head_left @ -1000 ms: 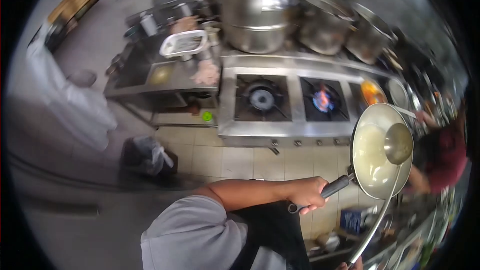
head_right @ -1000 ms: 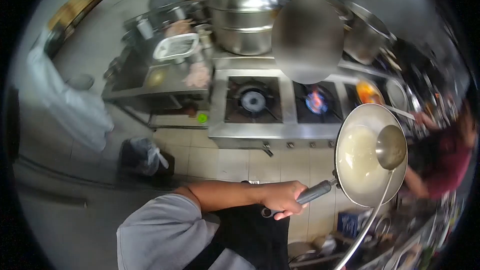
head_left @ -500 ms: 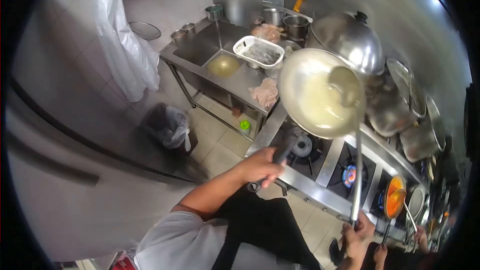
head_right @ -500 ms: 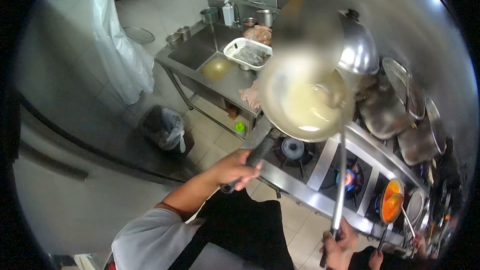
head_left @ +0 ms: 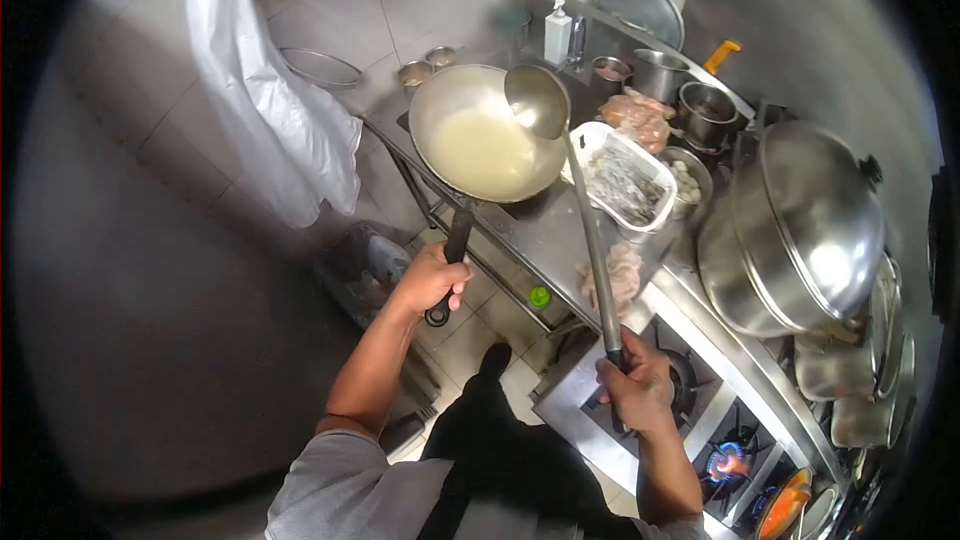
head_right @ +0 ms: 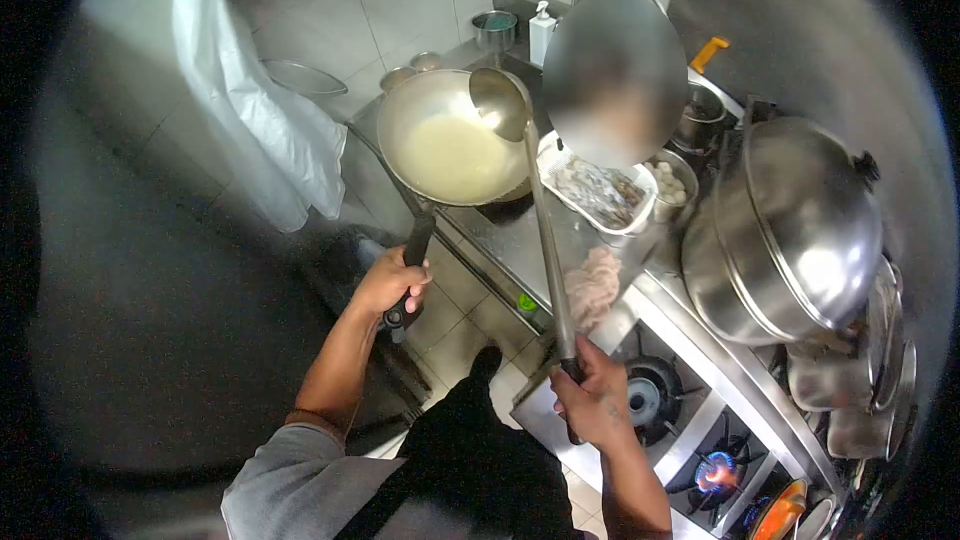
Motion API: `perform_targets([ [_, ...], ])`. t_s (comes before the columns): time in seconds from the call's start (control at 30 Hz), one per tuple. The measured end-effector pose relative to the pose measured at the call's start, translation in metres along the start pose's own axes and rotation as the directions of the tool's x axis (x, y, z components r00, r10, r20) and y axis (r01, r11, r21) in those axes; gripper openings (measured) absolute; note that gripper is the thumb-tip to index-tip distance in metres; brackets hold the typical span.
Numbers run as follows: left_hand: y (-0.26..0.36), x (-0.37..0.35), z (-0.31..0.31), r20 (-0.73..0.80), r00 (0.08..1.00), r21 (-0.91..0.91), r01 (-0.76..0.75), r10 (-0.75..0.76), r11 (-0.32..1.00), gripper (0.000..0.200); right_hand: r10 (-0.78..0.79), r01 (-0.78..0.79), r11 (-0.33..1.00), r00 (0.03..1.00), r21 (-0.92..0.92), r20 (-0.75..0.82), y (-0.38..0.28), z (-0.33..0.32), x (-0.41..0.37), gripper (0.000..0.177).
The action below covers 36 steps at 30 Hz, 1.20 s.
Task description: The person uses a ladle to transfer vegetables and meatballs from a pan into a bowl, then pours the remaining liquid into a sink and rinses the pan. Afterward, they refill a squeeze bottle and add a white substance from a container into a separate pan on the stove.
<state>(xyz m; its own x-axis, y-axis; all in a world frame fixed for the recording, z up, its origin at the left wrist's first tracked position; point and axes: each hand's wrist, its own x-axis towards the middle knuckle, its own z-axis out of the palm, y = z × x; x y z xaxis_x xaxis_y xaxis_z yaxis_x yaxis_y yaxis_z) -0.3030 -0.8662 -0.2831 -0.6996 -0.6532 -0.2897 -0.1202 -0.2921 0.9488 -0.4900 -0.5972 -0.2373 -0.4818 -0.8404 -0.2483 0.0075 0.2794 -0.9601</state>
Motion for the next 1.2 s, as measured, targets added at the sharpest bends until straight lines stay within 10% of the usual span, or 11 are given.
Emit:
perform_targets([
  [0.47, -0.008, 0.275, -0.122, 0.066, 0.972, 0.326, 0.191, -0.224, 0.926, 0.020, 0.231, -0.230, 0.973, 0.971, 0.018, -0.068, -0.003, 0.068, 0.181, 0.036],
  [0.6, -0.003, 0.336, -0.105, 0.016, 0.933, 0.443, 0.316, -0.360, 0.839, 0.017, 0.017, -0.074, 0.926, 0.988, -0.371, -0.153, 0.002, 0.072, 0.195, 0.044],
  [0.93, 0.013, 0.376, -0.116, 0.010, 0.991, 0.850, 0.061, -0.131, 0.523, 0.022, -0.227, 0.006, 0.581, 0.962, -0.814, -0.154, -0.004, 0.087, 0.216, 0.051],
  [1.03, 0.001, 0.370, -0.133, 0.047, 0.972, 0.951, -0.113, 0.229, 0.287, 0.031, -0.224, -0.007, 0.575, 0.960, -0.818, -0.166, -0.018, 0.084, 0.216, 0.048],
  [1.2, -0.003, 0.363, -0.136, -0.091, 0.993, 0.667, 0.116, -0.073, 0.736, 0.017, -0.186, -0.066, 0.580, 0.960, -0.812, -0.211, -0.060, 0.064, 0.242, 0.045],
])
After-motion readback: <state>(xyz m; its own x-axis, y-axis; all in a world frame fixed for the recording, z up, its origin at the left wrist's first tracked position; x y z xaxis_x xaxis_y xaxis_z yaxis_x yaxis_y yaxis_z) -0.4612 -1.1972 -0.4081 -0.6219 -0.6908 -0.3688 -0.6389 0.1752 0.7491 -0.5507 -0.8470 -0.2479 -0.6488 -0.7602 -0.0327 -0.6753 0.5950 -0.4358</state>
